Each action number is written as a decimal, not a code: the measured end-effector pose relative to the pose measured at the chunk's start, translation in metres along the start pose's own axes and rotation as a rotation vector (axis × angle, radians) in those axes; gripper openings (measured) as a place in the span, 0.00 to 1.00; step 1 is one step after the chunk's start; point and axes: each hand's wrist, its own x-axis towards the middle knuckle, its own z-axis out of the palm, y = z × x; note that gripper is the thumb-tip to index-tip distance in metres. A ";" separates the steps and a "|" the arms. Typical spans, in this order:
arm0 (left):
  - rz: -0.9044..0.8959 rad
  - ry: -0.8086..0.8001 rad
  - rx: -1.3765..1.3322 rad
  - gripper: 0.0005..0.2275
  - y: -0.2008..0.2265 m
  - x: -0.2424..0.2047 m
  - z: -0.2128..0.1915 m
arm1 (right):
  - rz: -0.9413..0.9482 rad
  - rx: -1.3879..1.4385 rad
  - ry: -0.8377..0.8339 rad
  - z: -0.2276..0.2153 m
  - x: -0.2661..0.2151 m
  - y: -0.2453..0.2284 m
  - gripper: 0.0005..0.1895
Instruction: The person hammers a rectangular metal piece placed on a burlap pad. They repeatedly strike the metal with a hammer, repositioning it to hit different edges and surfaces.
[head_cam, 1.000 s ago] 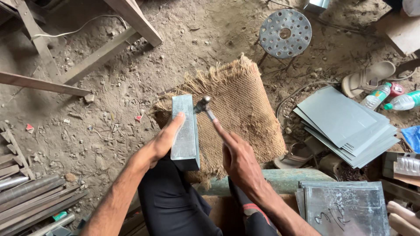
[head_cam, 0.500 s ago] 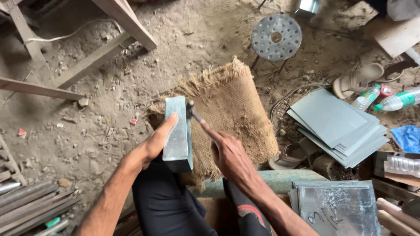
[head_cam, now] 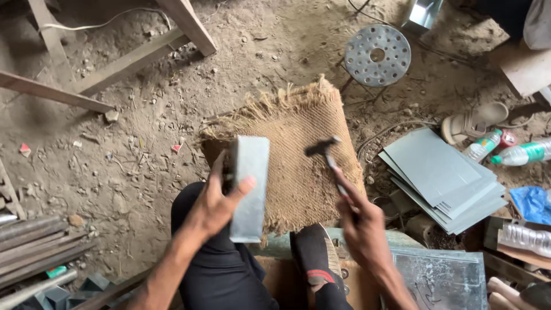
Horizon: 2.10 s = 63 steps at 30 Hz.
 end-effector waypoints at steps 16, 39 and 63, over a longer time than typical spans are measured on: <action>0.496 0.167 1.136 0.41 -0.016 0.031 0.078 | -0.041 -0.227 0.232 -0.040 -0.054 -0.015 0.28; 0.491 0.149 1.026 0.31 -0.002 0.037 0.068 | -0.336 -0.460 0.093 -0.009 -0.021 -0.050 0.24; 0.441 0.102 1.013 0.34 0.000 0.036 0.067 | -0.219 -0.608 0.039 -0.015 -0.065 -0.040 0.26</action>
